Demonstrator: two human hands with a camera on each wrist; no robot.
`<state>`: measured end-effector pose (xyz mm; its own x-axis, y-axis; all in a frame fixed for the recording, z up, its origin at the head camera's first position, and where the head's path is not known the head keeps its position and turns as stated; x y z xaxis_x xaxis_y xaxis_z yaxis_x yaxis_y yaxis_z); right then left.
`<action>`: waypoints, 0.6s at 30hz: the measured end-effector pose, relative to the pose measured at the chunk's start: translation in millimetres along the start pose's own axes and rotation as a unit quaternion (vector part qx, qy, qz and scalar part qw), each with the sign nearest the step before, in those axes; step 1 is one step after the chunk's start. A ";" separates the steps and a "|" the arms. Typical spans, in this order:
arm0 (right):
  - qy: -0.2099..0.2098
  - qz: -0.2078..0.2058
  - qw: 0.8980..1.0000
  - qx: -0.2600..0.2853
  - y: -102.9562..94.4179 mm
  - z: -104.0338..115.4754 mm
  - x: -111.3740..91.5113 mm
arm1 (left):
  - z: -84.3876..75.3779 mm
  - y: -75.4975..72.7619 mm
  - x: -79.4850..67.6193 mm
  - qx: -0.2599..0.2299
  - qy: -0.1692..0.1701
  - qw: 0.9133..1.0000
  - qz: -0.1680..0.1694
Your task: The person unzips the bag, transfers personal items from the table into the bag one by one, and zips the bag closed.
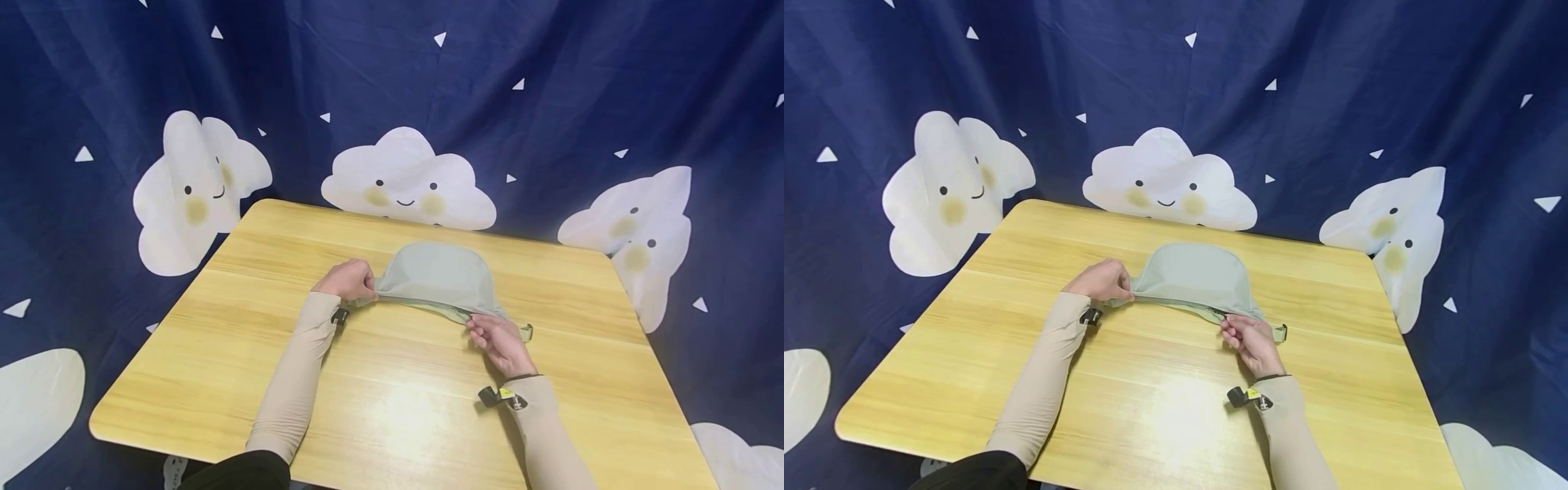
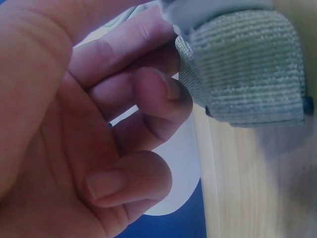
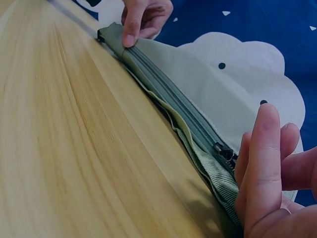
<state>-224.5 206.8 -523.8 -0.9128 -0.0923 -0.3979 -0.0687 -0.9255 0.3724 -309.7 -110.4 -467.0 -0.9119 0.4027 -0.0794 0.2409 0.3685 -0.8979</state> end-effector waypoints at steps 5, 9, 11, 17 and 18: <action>-0.001 0.000 1.000 -0.002 0.8 -0.5 1.2 | 1.0 -1.6 -1.8 0.001 -0.001 1.000 -0.003; -0.010 0.007 1.000 -0.001 0.6 -0.6 1.5 | 1.4 -2.0 -2.1 0.002 -0.002 1.000 -0.006; -0.010 0.011 1.000 0.000 0.2 -1.2 1.6 | 1.1 -2.2 -2.3 0.000 -0.002 1.000 -0.006; -0.005 0.008 1.000 0.001 -1.1 -2.1 1.1 | 0.0 -2.5 -3.5 -0.004 -0.004 1.000 -0.003; -0.004 0.005 1.000 0.000 -1.6 -1.6 0.7 | 0.0 -2.6 -3.5 -0.005 -0.004 1.000 -0.002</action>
Point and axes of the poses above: each hand's wrist, its own x-axis towards the middle knuckle, its own y-axis out of the palm, z = x × y, the point moved 5 cm from there along x, towards the middle knuckle, and after that the axes turned 3 degrees about -z, right-handed, at the moved point
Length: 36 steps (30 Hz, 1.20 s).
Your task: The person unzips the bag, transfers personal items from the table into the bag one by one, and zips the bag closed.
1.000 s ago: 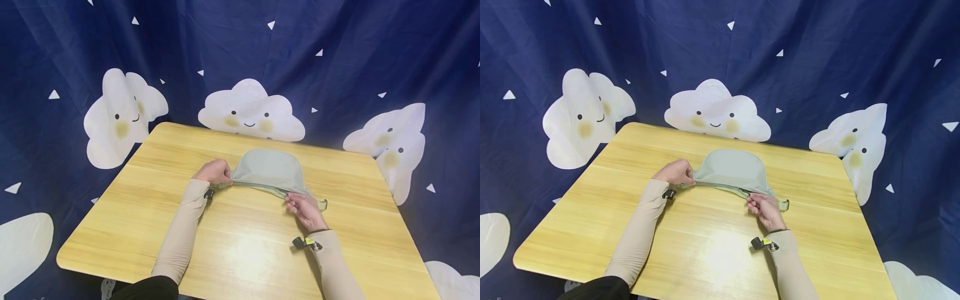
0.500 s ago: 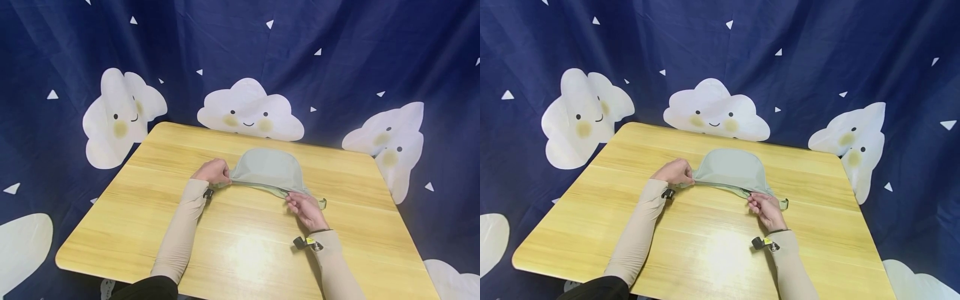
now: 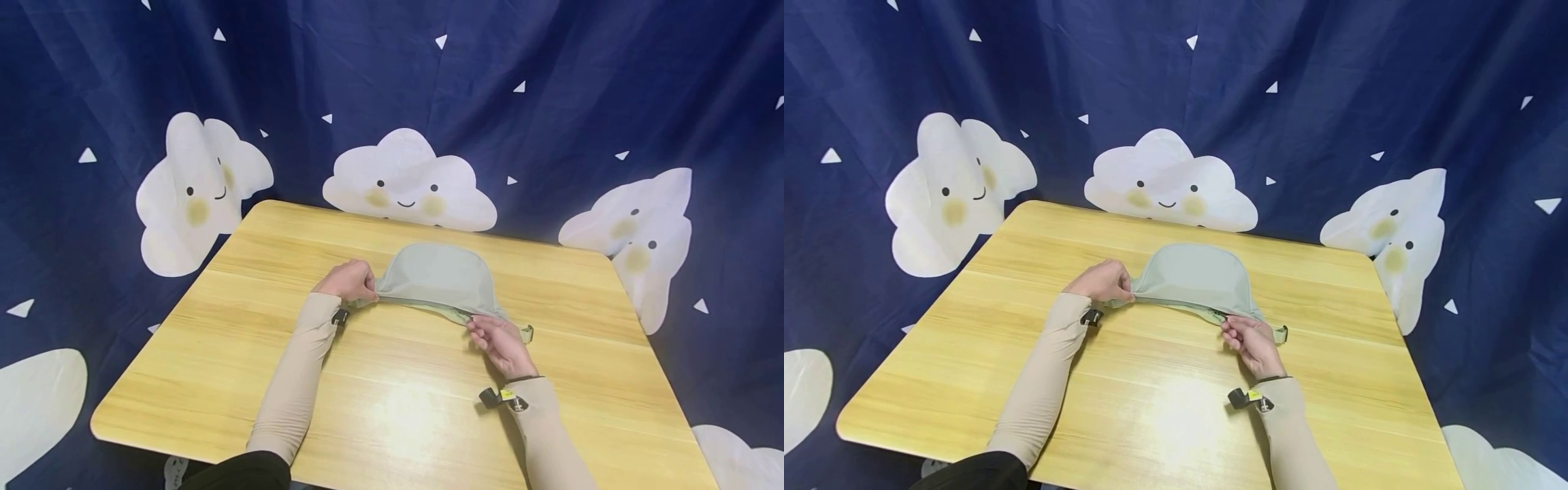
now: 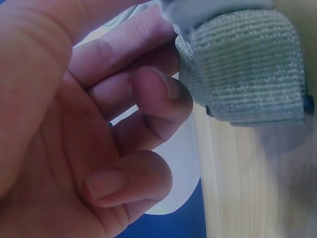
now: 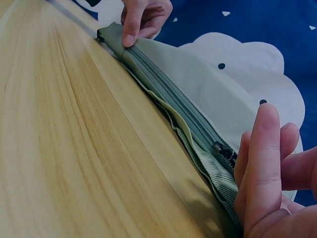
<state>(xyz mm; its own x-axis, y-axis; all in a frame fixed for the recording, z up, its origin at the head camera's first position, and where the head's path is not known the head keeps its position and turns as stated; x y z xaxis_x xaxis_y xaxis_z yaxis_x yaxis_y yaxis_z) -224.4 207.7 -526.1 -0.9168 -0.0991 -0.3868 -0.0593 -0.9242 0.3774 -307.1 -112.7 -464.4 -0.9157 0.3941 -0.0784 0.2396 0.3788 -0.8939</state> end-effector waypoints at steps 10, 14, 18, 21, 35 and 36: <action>0.002 -0.010 1.000 -0.003 -0.6 3.2 -0.1 | 6.7 -1.3 0.9 0.003 -0.006 1.000 0.002; 0.004 -0.016 1.000 -0.004 -1.5 2.7 0.2 | 7.6 -0.4 0.2 -0.002 -0.007 1.000 0.001; 0.007 -0.013 1.000 -0.008 -3.2 2.5 -1.4 | 6.5 1.2 -1.2 -0.007 -0.009 1.000 0.004; 0.007 -0.013 1.000 -0.006 -4.6 2.8 -3.2 | 4.9 1.8 -1.1 -0.004 -0.008 1.000 0.003; 0.002 -0.012 1.000 -0.001 -6.4 3.9 -4.7 | 1.1 -0.9 -0.1 0.000 -0.005 1.000 0.001; 0.003 -0.013 1.000 0.001 -6.4 4.0 -4.7 | 1.3 -0.8 -0.1 0.001 -0.005 1.000 0.000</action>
Point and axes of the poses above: each hand's wrist, its own x-axis towards the middle knuckle, its own y-axis out of the palm, z = x × y, the point moved 5 cm from there along x, towards the middle knuckle, and after that the axes turned 3 degrees about -z, right-handed, at the moved point
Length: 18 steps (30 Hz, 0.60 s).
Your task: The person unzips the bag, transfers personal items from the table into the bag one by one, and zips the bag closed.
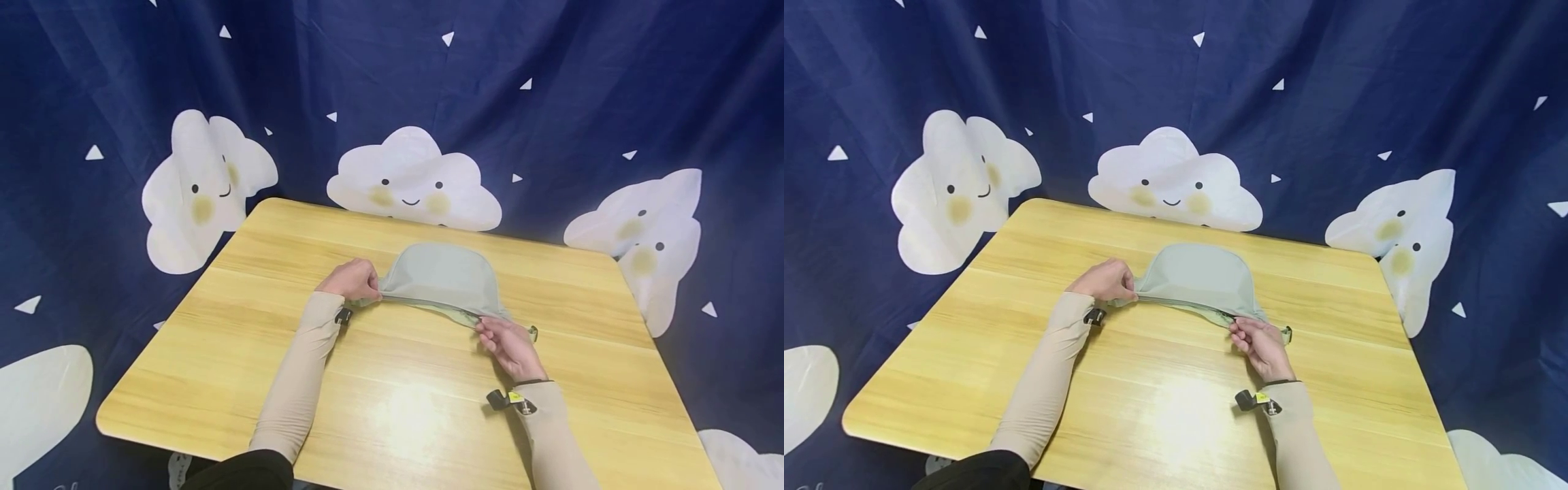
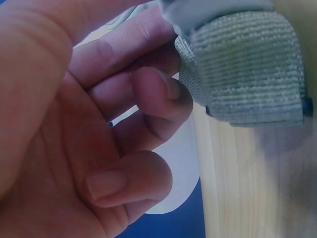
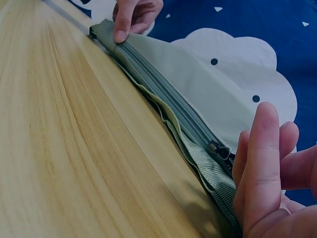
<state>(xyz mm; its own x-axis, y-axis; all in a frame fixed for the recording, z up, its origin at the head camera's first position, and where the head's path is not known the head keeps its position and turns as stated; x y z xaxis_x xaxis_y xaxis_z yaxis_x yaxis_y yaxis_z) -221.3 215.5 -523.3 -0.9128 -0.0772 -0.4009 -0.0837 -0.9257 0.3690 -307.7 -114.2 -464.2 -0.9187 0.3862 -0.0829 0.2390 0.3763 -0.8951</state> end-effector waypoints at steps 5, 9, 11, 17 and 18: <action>0.004 0.000 1.000 0.005 1.3 0.9 -0.9 | 0.8 1.2 1.2 0.002 -0.003 1.000 0.002; 0.008 0.003 1.000 0.002 4.4 2.5 -2.9 | 2.4 1.7 1.8 -0.001 -0.005 1.000 0.003; 0.009 0.002 1.000 0.002 4.7 2.4 -3.1 | 2.8 1.7 1.6 -0.001 -0.006 1.000 0.002; 0.005 0.003 1.000 -0.001 1.3 0.3 -0.8 | 1.5 0.7 0.5 0.000 -0.002 1.000 -0.002; 0.003 0.001 1.000 -0.002 0.3 0.3 -0.8 | 1.4 0.5 0.4 0.001 0.001 1.000 -0.001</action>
Point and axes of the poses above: each hand's wrist, its own x-axis towards the middle knuckle, its own y-axis out of the palm, z = x × y, the point moved 5 cm from there along x, towards the middle knuckle, and after that the axes turned 3 degrees about -z, right-handed, at the moved point
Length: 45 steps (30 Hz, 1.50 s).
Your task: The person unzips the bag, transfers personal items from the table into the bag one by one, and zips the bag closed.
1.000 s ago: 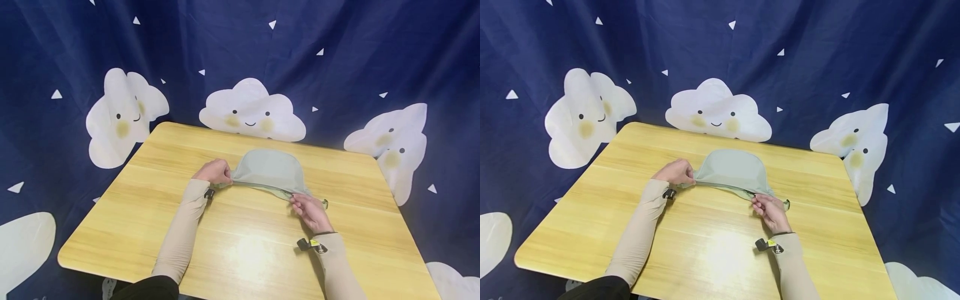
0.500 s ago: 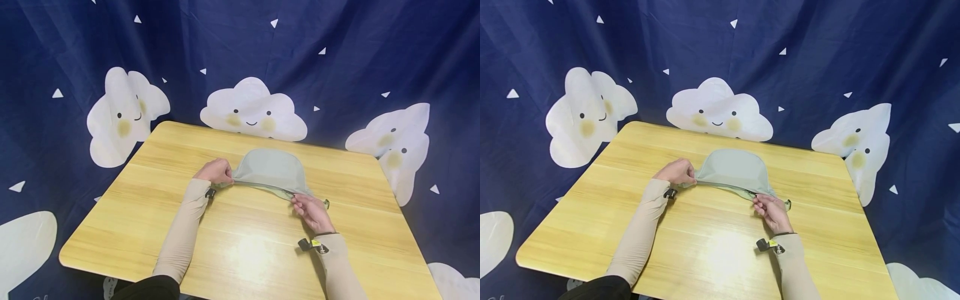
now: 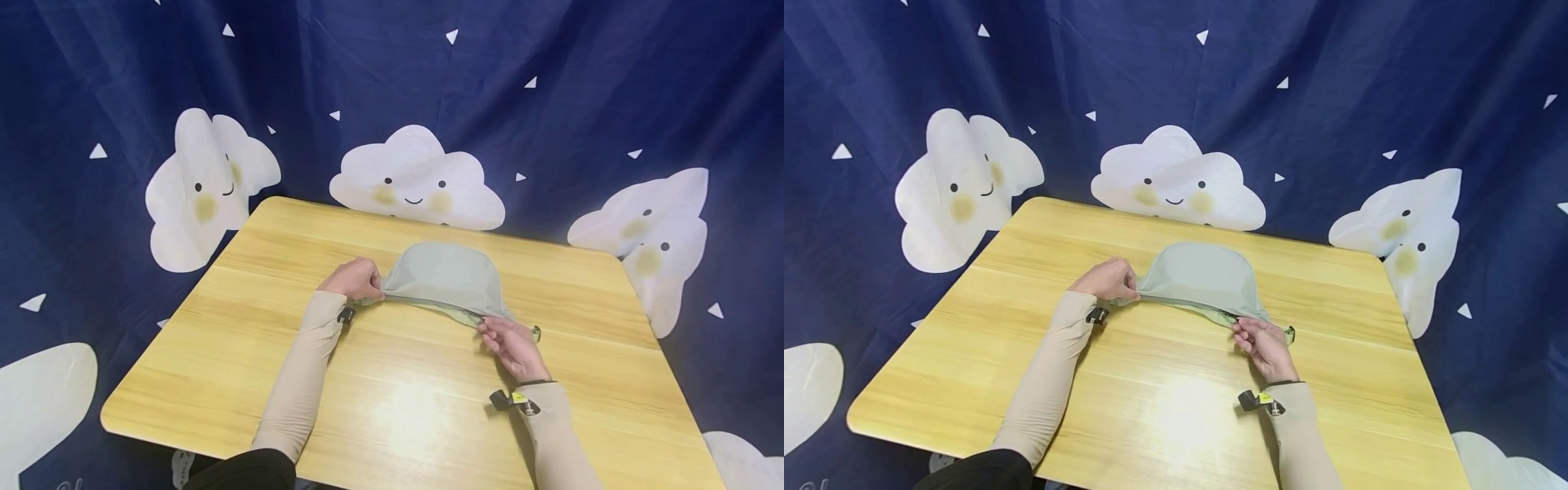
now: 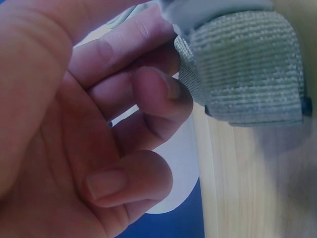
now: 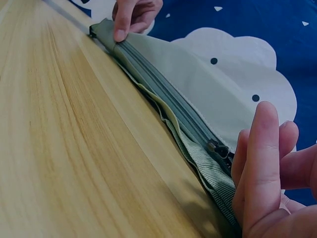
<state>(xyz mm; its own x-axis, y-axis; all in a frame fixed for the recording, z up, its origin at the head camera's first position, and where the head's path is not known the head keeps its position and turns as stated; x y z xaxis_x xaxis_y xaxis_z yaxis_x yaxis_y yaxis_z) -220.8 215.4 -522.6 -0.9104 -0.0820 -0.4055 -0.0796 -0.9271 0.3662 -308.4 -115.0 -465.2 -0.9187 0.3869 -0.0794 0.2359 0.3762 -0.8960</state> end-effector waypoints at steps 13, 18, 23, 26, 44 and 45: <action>-0.010 -0.001 1.000 0.002 -9.5 5.9 -2.7 | 2.3 -0.3 3.0 -0.007 -0.004 1.000 0.008; -0.009 0.001 1.000 -0.008 -11.2 6.4 -4.2 | 2.6 4.5 1.8 -0.010 -0.012 1.000 0.006; -0.006 0.001 1.000 -0.005 -13.6 7.6 -5.8 | 2.8 6.6 3.1 -0.008 -0.010 1.000 0.006; -0.005 -0.001 1.000 -0.001 -15.3 9.0 -6.1 | 2.9 5.8 4.4 -0.014 -0.007 1.000 0.008; -0.002 -0.022 1.000 0.007 -24.1 15.2 -11.8 | 4.5 2.9 4.6 -0.014 -0.001 1.000 0.006; -0.003 -0.021 1.000 0.008 -24.1 15.3 -11.6 | 5.4 2.6 4.6 -0.015 -0.003 1.000 0.006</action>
<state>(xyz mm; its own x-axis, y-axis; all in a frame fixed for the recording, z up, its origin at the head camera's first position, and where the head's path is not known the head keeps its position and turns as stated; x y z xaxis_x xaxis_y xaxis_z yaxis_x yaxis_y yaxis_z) -214.5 244.3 -513.9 -0.9090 -0.0412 -0.4148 -0.1238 -0.9236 0.3629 -313.7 -116.8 -470.2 -0.9174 0.3870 -0.0925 0.2560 0.3962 -0.8817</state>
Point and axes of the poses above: each hand's wrist, its own x-axis towards the middle knuckle, its own y-axis out of the palm, z = x × y, the point moved 5 cm from there along x, towards the middle knuckle, and after that the axes turned 3 degrees about -z, right-handed, at the moved point
